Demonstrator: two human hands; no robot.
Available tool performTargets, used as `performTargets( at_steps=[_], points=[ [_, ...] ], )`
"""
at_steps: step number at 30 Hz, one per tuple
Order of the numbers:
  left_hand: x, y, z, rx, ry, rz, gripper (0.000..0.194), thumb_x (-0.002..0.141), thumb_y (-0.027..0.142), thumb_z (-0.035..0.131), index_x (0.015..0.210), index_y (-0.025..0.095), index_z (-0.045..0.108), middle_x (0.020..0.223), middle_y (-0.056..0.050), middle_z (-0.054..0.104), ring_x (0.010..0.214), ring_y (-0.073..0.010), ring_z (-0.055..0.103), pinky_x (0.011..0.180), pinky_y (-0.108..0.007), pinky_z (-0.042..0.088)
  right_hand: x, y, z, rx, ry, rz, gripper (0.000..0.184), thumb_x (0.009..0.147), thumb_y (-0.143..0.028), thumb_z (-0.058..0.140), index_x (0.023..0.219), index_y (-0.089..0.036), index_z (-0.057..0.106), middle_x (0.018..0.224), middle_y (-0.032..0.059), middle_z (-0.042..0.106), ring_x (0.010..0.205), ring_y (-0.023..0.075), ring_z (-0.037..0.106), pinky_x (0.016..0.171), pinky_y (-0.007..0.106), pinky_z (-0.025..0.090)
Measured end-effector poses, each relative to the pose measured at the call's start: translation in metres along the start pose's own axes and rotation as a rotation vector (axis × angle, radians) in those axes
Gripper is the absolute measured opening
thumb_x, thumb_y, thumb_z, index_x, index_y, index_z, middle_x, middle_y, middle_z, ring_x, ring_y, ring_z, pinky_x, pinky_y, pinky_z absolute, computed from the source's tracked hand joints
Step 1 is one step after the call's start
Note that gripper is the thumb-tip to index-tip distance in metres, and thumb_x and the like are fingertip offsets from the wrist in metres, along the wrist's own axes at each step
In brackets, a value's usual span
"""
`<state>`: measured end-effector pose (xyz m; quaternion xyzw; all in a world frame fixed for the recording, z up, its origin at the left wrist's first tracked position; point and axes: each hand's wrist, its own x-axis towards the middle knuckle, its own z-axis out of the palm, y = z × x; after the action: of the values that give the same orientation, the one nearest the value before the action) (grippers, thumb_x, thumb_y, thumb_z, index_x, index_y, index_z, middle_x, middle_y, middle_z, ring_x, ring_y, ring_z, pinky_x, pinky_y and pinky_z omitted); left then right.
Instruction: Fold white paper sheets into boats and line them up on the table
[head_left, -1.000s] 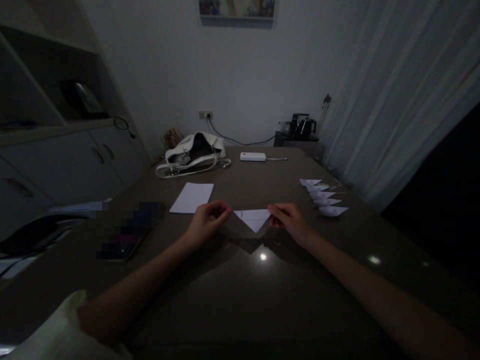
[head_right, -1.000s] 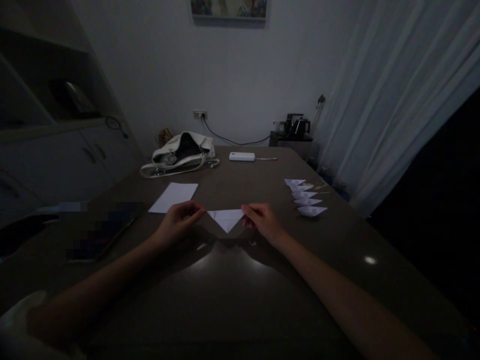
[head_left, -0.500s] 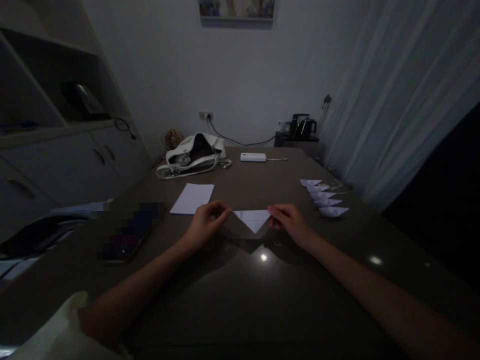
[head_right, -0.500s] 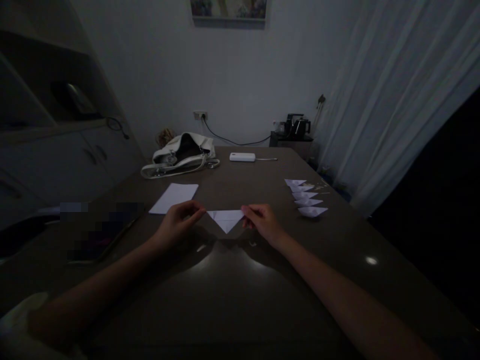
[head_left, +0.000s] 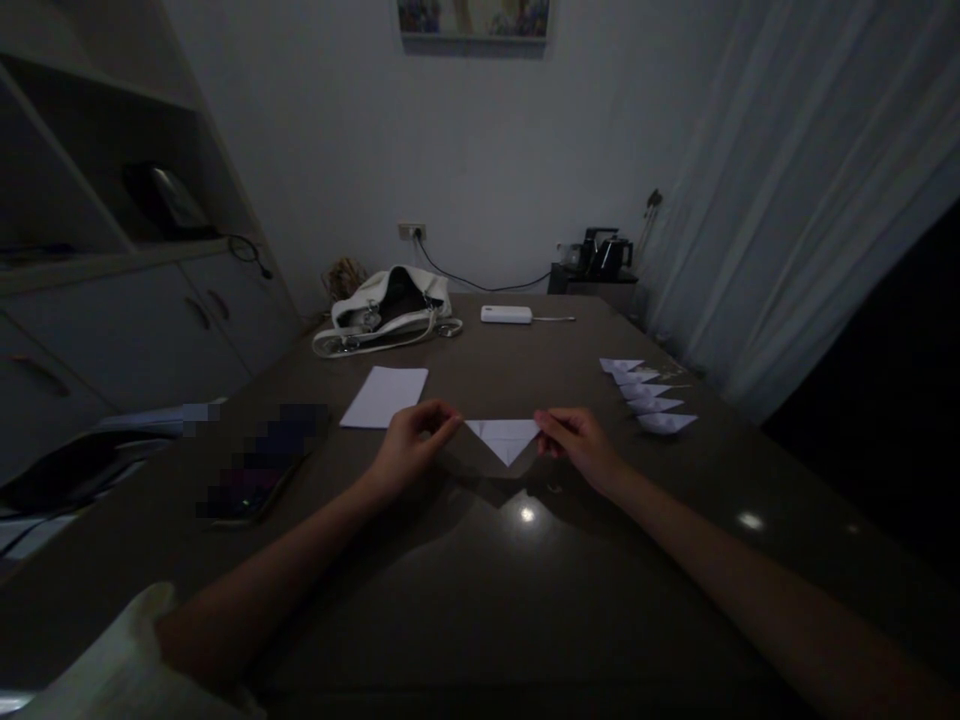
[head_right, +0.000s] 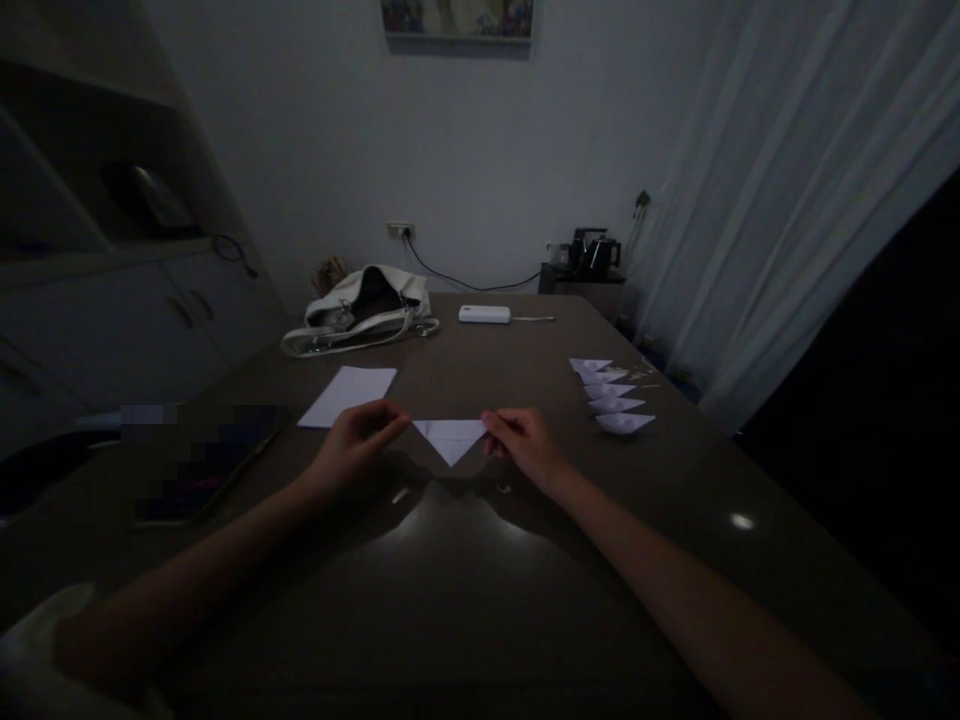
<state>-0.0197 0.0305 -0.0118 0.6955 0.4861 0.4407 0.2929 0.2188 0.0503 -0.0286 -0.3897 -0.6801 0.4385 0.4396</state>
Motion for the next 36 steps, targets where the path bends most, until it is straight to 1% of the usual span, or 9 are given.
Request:
performTargets(
  at_steps=[12,16,20,25,28,30,33,34,36],
  points=[
    [0.0007,-0.0053,-0.0014,-0.070,0.008,-0.008,0.024,0.078,0.039,0.059,0.077,0.015,0.061,0.071,-0.002,0.062,0.066,-0.0147,0.055,0.058,-0.023,0.041,-0.0006,-0.0008,0.0000,-0.018,0.021,-0.011,0.046,0.080,-0.054,0.053,0.054,-0.016,0.057,0.050,0.0003,0.053,0.043,0.0081,0.042,0.042,0.021,0.031],
    [0.0043,-0.0055,-0.0057,-0.125,0.068,-0.046,0.025,0.075,0.040,0.062,0.075,0.015,0.059,0.068,-0.001,0.059,0.063,-0.0133,0.053,0.058,-0.023,0.039,0.0004,0.0011,-0.0039,0.031,0.073,0.025,0.042,0.079,-0.052,0.056,0.057,-0.016,0.058,0.052,0.0006,0.055,0.044,0.0077,0.042,0.042,0.020,0.030],
    [0.0061,-0.0031,-0.0064,-0.149,0.098,-0.051,0.028,0.072,0.043,0.063,0.074,0.015,0.060,0.071,-0.002,0.060,0.064,-0.0139,0.053,0.059,-0.023,0.039,0.0011,0.0021,-0.0046,0.066,0.070,0.054,0.041,0.077,-0.053,0.058,0.058,-0.016,0.058,0.052,0.0003,0.055,0.044,0.0077,0.042,0.041,0.020,0.031],
    [0.0041,-0.0039,-0.0059,-0.132,0.048,0.009,0.031,0.079,0.045,0.054,0.075,0.015,0.059,0.062,0.001,0.052,0.061,-0.0135,0.049,0.058,-0.024,0.038,0.0024,0.0032,-0.0028,0.073,0.070,0.054,0.041,0.076,-0.053,0.058,0.058,-0.016,0.058,0.052,0.0002,0.055,0.043,0.0079,0.042,0.041,0.020,0.031],
    [0.0027,-0.0046,-0.0061,-0.144,-0.011,0.044,0.033,0.082,0.044,0.050,0.066,0.016,0.057,0.059,0.001,0.050,0.061,-0.0133,0.049,0.059,-0.024,0.038,0.0031,0.0034,-0.0029,0.074,0.079,0.049,0.042,0.076,-0.054,0.058,0.057,-0.016,0.057,0.051,0.0001,0.055,0.043,0.0080,0.042,0.041,0.020,0.030],
    [0.0014,-0.0035,-0.0053,-0.194,-0.053,0.032,0.030,0.080,0.041,0.055,0.064,0.016,0.055,0.061,0.001,0.053,0.062,-0.0124,0.050,0.059,-0.023,0.039,0.0030,0.0030,-0.0030,0.079,0.083,0.051,0.041,0.076,-0.053,0.058,0.057,-0.016,0.057,0.051,0.0000,0.055,0.043,0.0079,0.042,0.041,0.020,0.031],
    [-0.0005,-0.0006,-0.0035,-0.263,-0.087,0.021,0.020,0.072,0.033,0.067,0.073,0.016,0.057,0.070,0.001,0.057,0.065,-0.0114,0.052,0.060,-0.021,0.040,0.0024,0.0025,-0.0030,0.090,0.072,0.048,0.040,0.077,-0.051,0.059,0.057,-0.016,0.058,0.052,-0.0001,0.055,0.043,0.0075,0.042,0.042,0.020,0.030],
    [-0.0009,0.0001,-0.0029,-0.268,-0.086,0.020,0.020,0.072,0.033,0.068,0.073,0.016,0.057,0.070,0.001,0.057,0.065,-0.0113,0.052,0.060,-0.021,0.039,0.0023,0.0026,-0.0030,0.091,0.065,0.047,0.040,0.078,-0.050,0.058,0.056,-0.016,0.058,0.052,0.0000,0.055,0.043,0.0074,0.042,0.042,0.020,0.030],
    [-0.0011,0.0009,-0.0024,-0.252,-0.070,0.012,0.023,0.075,0.035,0.064,0.067,0.015,0.056,0.065,0.001,0.055,0.062,-0.0110,0.051,0.058,-0.021,0.039,0.0022,0.0033,-0.0033,0.088,0.053,0.047,0.041,0.079,-0.050,0.058,0.057,-0.016,0.059,0.052,0.0002,0.055,0.044,0.0074,0.042,0.043,0.020,0.030]
  ],
)
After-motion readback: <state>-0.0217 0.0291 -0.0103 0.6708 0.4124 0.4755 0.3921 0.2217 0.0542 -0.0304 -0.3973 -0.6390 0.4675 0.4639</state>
